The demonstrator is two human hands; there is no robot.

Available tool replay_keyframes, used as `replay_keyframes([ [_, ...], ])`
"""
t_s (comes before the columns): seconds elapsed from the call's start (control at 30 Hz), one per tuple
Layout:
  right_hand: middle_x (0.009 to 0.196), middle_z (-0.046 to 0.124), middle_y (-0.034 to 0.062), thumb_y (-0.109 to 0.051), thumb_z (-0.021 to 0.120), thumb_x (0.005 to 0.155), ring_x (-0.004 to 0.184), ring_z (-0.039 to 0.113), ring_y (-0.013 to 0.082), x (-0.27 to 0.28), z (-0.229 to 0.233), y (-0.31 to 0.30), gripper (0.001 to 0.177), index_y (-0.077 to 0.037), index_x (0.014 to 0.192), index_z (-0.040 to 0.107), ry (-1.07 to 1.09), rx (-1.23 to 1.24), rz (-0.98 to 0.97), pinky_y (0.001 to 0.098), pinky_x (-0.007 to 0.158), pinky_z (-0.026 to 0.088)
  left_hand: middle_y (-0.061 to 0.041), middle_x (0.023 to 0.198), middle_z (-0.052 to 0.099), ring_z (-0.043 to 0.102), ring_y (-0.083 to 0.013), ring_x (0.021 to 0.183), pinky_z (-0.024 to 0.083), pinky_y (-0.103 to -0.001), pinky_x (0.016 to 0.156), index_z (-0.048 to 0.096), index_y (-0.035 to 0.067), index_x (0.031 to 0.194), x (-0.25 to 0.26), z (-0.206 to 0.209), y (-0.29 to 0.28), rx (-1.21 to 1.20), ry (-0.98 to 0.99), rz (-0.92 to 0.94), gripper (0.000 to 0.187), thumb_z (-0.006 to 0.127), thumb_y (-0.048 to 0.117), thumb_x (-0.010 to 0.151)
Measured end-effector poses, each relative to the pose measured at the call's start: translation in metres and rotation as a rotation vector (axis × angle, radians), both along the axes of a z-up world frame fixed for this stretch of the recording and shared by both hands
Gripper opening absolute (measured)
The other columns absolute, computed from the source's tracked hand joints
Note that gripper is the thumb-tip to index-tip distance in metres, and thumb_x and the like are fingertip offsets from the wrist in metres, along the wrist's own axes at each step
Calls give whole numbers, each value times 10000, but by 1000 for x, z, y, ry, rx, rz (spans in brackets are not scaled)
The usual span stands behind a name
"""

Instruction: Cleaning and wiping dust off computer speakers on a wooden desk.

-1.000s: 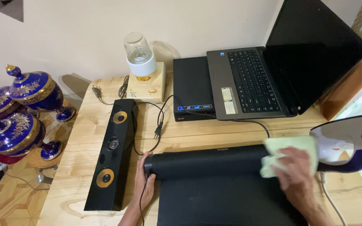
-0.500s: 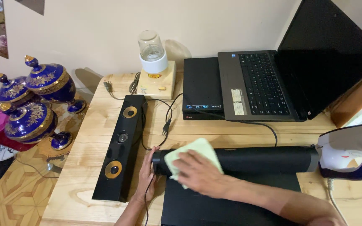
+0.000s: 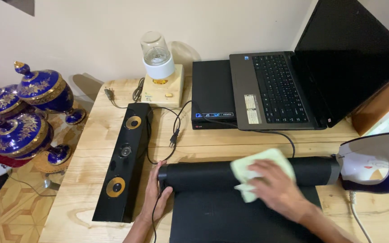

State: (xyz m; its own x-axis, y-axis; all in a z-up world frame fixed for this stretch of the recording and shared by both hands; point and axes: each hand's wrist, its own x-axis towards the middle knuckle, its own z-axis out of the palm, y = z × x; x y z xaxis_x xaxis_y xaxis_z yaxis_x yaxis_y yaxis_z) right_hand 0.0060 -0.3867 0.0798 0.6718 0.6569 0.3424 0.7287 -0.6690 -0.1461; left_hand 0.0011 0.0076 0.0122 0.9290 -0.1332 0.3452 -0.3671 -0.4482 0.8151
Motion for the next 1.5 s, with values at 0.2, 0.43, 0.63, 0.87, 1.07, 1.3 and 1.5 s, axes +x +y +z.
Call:
replay_keyframes([
  [0.2,1271,645,126,-185,757,800,1271,594,319,-12,-30,-113,230,-62,978,677,-5,454,-412,400,944,570,-224,1577,415,390,-376,1478,305,-472,1196,261,21,1584,1,1,-4,18,-29,6,795,608,368,958],
  [0.43,1289,648,139,-145,699,910,1221,625,287,-23,-2,-65,221,-2,1052,610,-60,521,-626,516,1082,448,-228,1589,391,369,-379,1486,285,-473,1206,222,11,1598,0,-2,-4,25,-18,1,798,583,347,971],
  [0.63,1240,664,136,-167,702,825,1268,578,305,-21,-23,-61,208,-38,981,654,-151,316,-366,577,1179,339,-223,1625,360,316,-372,1528,232,-470,1234,190,7,1609,1,-4,-3,53,-15,-3,770,548,272,981],
  [0.87,1327,633,179,-145,672,961,1178,605,305,-27,-11,-88,216,28,1060,590,-71,551,-743,437,968,514,-204,1641,314,252,-366,1541,191,-471,1238,146,18,1614,3,-2,-5,68,87,8,785,499,345,994],
  [1.07,1286,664,166,-133,678,938,1185,622,313,-13,-9,-55,193,-5,1072,623,-97,426,-586,465,1024,503,-196,1648,316,259,-353,1548,199,-467,1243,159,14,1610,1,3,-6,58,72,7,768,496,337,999],
  [1.3,1238,692,148,-207,722,854,1188,645,291,12,4,15,326,-13,1109,661,-8,256,-140,475,1048,503,-206,1650,325,259,-362,1553,194,-472,1252,175,12,1611,1,6,-5,63,36,-5,764,523,276,984],
  [1.5,1310,634,202,-165,685,933,1212,620,338,27,7,92,210,7,1033,620,14,100,99,453,1033,508,-207,1648,333,270,-362,1549,202,-476,1250,180,11,1612,1,2,-4,40,21,-18,763,542,245,983],
])
